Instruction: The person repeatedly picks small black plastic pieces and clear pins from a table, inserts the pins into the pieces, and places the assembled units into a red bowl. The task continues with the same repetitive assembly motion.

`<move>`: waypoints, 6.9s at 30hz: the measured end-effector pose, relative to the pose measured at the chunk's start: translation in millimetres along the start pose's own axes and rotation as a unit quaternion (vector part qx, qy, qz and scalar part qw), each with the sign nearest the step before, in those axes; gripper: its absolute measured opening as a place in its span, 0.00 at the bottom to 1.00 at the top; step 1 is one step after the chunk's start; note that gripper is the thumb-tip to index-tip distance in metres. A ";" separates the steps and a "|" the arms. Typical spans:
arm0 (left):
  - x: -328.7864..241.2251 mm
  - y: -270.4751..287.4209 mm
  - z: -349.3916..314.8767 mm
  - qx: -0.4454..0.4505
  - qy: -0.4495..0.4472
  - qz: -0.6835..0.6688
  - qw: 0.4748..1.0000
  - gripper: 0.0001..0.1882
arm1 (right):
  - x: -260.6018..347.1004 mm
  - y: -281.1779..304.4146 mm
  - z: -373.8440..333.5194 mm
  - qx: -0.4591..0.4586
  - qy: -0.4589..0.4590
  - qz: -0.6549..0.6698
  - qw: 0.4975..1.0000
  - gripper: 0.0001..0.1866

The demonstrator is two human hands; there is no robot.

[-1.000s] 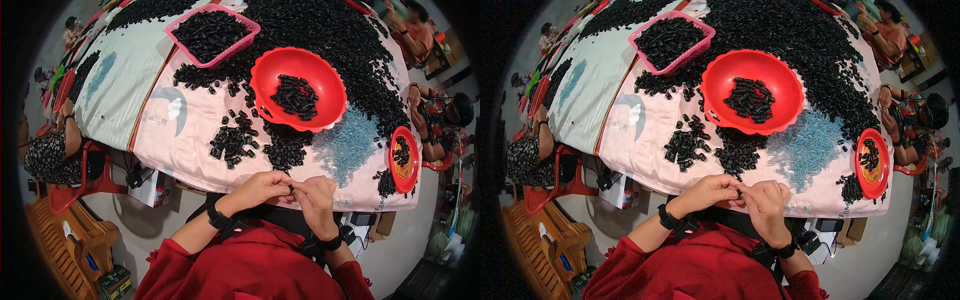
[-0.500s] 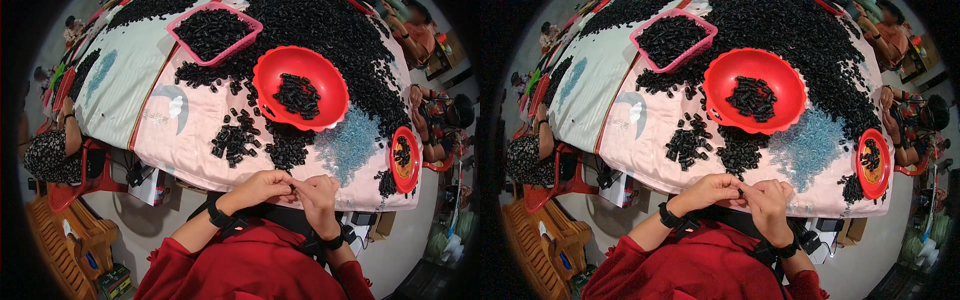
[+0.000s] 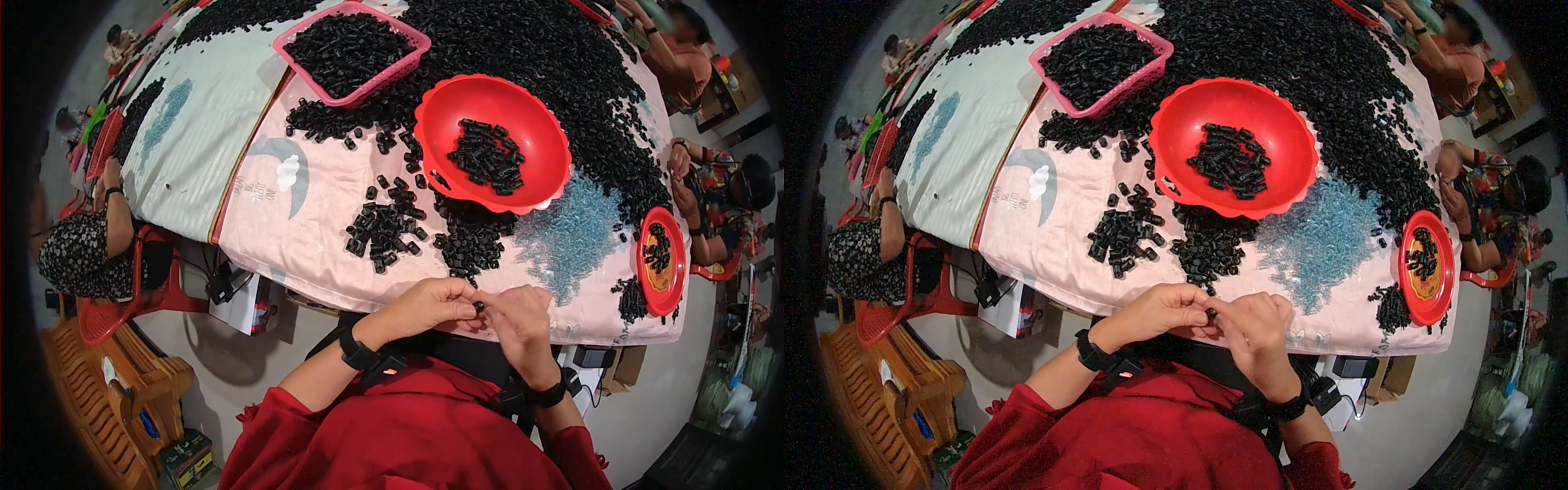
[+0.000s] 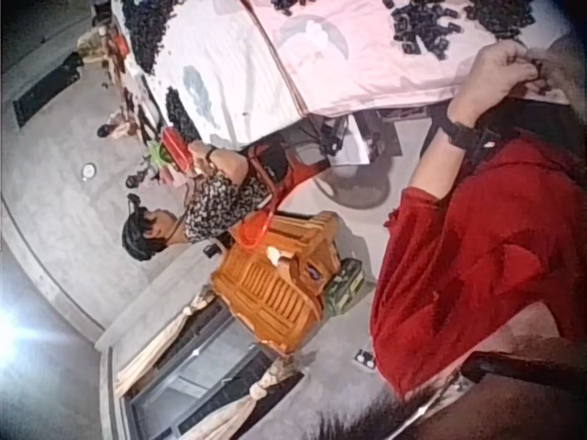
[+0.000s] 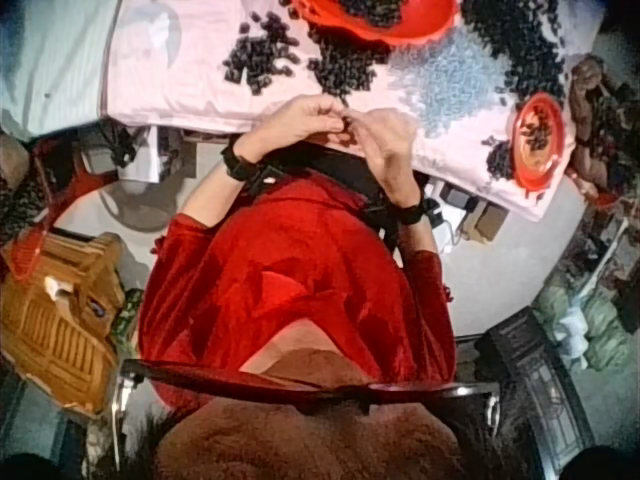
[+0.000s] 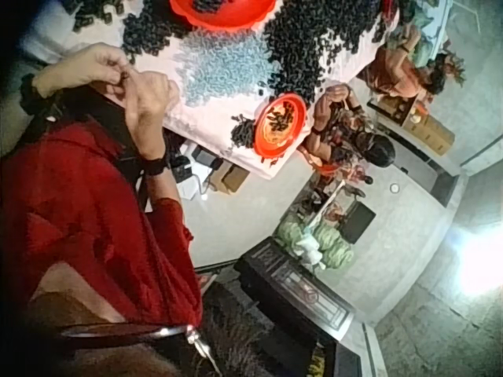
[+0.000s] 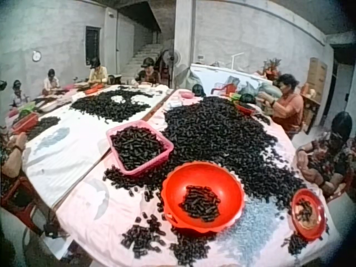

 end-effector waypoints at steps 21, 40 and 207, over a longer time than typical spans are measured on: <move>-18.0 -13.2 -4.7 0.143 0.046 0.212 0.966 0.13 | -16.4 -20.4 12.7 0.068 0.079 -0.198 0.975 0.26; -15.8 -9.3 -2.7 0.145 0.051 0.204 0.967 0.13 | -16.0 -36.1 10.0 -0.035 0.021 -0.169 0.985 0.15; -9.2 -1.3 -5.9 -0.053 0.055 0.000 0.997 0.15 | -56.0 -13.9 1.2 -0.102 -0.053 -0.263 0.958 0.12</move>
Point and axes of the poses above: each hand's wrist, its own z-axis towards the middle knuckle, its own y-axis out of the back of the hand, x = y × z, the point moved 6 cm from there along z, towards the middle knuckle, and after that the axes turned 1 degree about -x, right-handed, at the moved point
